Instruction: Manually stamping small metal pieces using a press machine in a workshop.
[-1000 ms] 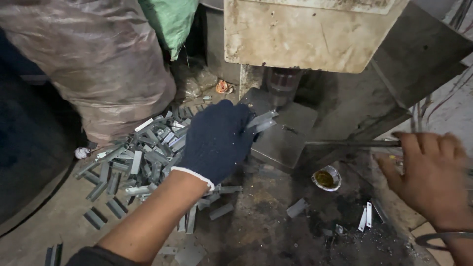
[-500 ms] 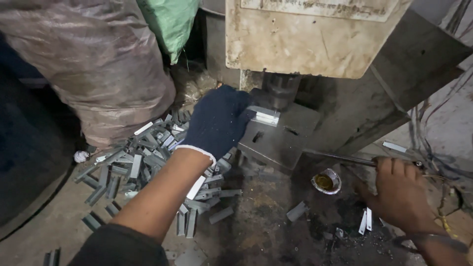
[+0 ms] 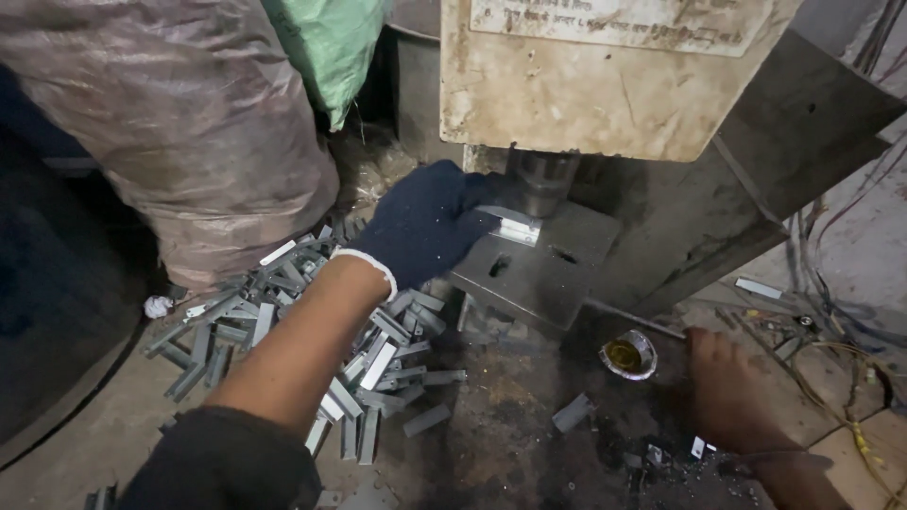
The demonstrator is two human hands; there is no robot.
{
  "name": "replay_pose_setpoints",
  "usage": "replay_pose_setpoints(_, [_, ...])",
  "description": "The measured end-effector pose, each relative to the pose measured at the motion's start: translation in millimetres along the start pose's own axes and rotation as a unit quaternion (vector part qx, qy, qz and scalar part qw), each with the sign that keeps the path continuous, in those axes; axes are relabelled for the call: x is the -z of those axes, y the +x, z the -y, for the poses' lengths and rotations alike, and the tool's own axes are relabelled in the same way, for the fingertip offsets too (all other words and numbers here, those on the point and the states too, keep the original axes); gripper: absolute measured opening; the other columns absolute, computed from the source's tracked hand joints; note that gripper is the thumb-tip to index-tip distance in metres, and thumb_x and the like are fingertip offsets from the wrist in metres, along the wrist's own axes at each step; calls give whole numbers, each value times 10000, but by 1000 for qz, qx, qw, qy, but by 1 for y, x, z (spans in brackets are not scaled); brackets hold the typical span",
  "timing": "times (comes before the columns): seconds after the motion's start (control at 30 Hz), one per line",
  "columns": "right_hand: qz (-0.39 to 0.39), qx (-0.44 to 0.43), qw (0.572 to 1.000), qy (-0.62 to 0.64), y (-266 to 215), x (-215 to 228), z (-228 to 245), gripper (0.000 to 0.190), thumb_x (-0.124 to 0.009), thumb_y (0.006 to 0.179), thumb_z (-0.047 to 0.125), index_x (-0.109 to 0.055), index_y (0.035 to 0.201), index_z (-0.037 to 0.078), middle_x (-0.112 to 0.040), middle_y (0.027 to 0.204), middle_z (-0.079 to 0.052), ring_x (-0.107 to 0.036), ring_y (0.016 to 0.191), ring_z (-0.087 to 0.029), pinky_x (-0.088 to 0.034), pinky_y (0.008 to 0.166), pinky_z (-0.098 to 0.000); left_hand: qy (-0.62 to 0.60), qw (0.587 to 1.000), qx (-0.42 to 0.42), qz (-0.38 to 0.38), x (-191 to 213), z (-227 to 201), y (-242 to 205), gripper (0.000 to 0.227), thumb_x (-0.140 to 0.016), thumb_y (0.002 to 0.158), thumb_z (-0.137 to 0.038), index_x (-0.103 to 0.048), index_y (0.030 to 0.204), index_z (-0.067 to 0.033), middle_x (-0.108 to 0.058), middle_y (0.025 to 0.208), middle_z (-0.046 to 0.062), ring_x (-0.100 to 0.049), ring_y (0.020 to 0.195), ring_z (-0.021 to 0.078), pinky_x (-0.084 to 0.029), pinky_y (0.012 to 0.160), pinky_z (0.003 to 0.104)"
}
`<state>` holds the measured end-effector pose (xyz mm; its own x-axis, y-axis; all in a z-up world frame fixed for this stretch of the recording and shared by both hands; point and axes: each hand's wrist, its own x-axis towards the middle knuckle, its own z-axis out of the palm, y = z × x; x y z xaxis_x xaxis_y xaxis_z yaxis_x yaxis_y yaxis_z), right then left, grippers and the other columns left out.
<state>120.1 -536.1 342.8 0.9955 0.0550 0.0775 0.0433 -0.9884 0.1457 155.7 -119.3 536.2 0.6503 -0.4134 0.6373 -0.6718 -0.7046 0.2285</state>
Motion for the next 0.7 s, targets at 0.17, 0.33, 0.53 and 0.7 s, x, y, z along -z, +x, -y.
replay_pose_setpoints(0.17, [-3, 1, 997, 71, -2, 3, 12, 909, -847, 701, 495, -445, 1359, 15, -536, 1289, -237, -510, 1268, -414, -432, 1084, -511, -32, 998, -7, 50, 5, 3, 10, 421, -695, 895, -326, -731, 1284, -169, -665, 1045, 224, -641, 1020, 419, -503, 889, 498])
replay_pose_setpoints(0.33, [21, -23, 993, 117, -7, 1, 17, 876, -869, 698, 430, -442, 1338, 14, -561, 1283, -245, -544, 1246, -425, -464, 1056, -504, -52, 995, -13, 87, 7, 0, 16, 413, -714, 901, -353, -723, 1231, -105, -664, 1165, 238, -648, 1083, 420, -512, 930, 474])
replay_pose_setpoints(0.53, [66, -3, 989, 135, 3, 54, -11, 663, -858, 686, 361, -596, 1229, 87, -692, 1155, -174, -659, 1139, -354, -533, 987, -459, -22, 996, -71, 52, -9, 20, 12, 395, -672, 917, -318, -729, 1235, -89, -671, 1200, 234, -645, 1113, 420, -512, 953, 478])
replay_pose_setpoints(0.7, [-95, -29, 995, -12, -10, 148, -19, 383, -718, 874, 447, -728, 1072, 119, -742, 1010, -130, -706, 1003, -341, -540, 931, -478, -31, 997, -25, 72, 2, -6, -1, 419, -656, 946, -377, -720, 1254, -101, -682, 1160, 223, -656, 1073, 408, -508, 939, 478])
